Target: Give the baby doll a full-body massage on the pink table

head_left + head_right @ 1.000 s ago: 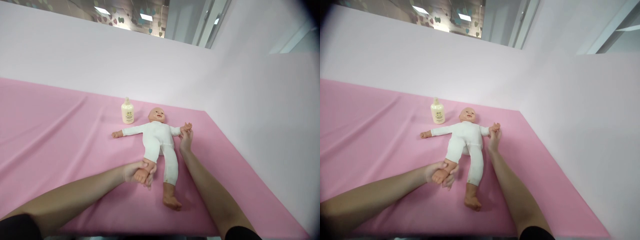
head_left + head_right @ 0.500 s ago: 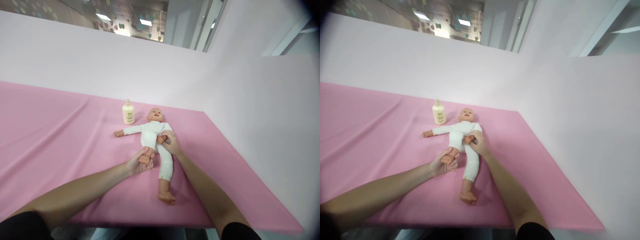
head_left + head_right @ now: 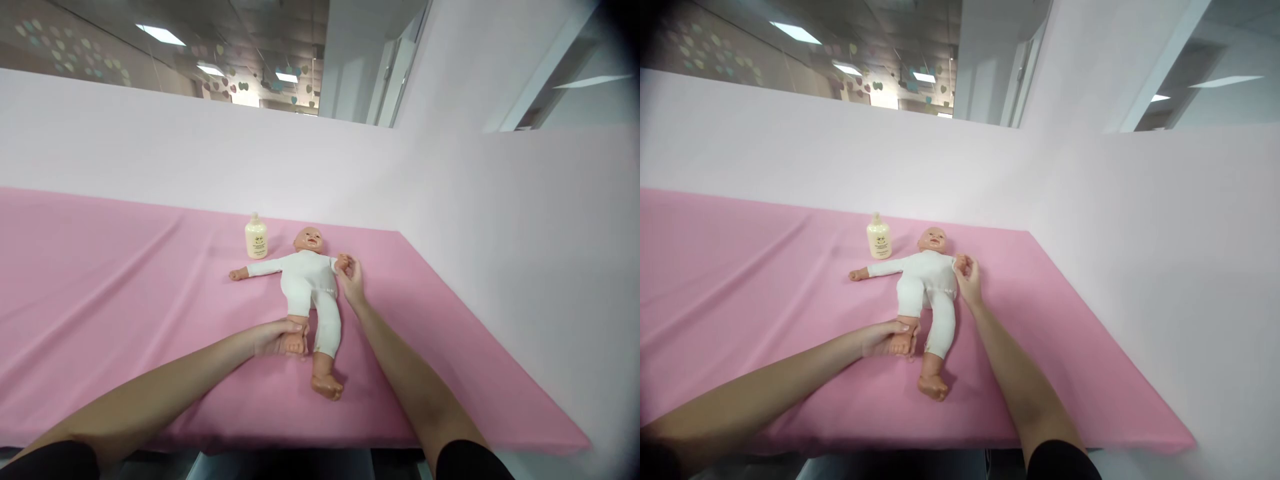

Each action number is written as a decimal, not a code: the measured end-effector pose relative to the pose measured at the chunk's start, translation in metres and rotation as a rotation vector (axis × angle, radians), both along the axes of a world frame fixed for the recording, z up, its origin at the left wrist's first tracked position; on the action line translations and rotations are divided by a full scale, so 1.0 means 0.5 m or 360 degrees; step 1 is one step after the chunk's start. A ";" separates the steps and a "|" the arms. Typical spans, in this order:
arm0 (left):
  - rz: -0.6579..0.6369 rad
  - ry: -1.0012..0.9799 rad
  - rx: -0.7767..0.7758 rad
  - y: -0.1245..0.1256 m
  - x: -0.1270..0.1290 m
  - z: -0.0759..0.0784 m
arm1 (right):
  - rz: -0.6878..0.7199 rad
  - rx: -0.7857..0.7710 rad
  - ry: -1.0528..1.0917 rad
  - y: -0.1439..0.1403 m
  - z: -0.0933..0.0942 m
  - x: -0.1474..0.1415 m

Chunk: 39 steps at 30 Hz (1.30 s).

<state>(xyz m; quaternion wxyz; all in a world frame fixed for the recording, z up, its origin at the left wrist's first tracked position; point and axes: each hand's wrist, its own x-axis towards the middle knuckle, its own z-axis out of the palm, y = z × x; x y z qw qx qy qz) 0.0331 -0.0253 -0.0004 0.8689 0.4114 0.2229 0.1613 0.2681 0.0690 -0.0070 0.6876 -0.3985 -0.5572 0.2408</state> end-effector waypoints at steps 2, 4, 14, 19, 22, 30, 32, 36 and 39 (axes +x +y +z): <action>0.0019 0.0048 0.0087 -0.010 -0.001 -0.002 | -0.0098 0.0033 0.0228 0.011 0.001 0.020; 0.0030 0.0052 0.0151 -0.019 -0.002 -0.003 | -0.0171 0.0014 0.0388 0.020 -0.001 0.044; 0.0294 0.0067 0.0213 -0.054 -0.024 0.007 | -0.0363 -0.0485 0.1125 0.047 -0.030 0.123; 0.0546 0.0130 0.0107 -0.051 -0.029 0.013 | -0.0340 -0.0526 0.1237 0.051 -0.033 0.127; 0.0681 0.0161 -0.0007 -0.040 -0.030 0.024 | -0.0316 -0.0522 0.1255 0.052 -0.034 0.128; 0.0803 0.0210 -0.0130 -0.013 -0.020 0.035 | -0.0292 -0.0528 0.1287 0.056 -0.031 0.127; 0.0788 0.0335 -0.0075 -0.016 -0.015 0.037 | -0.0285 -0.0538 0.1291 0.057 -0.030 0.127; 0.0821 0.0493 0.0070 -0.026 -0.003 0.046 | -0.0266 -0.0542 0.1277 0.055 -0.030 0.125; 0.0750 0.0554 0.0167 -0.028 0.000 0.049 | -0.0228 -0.0529 0.1240 0.052 -0.032 0.125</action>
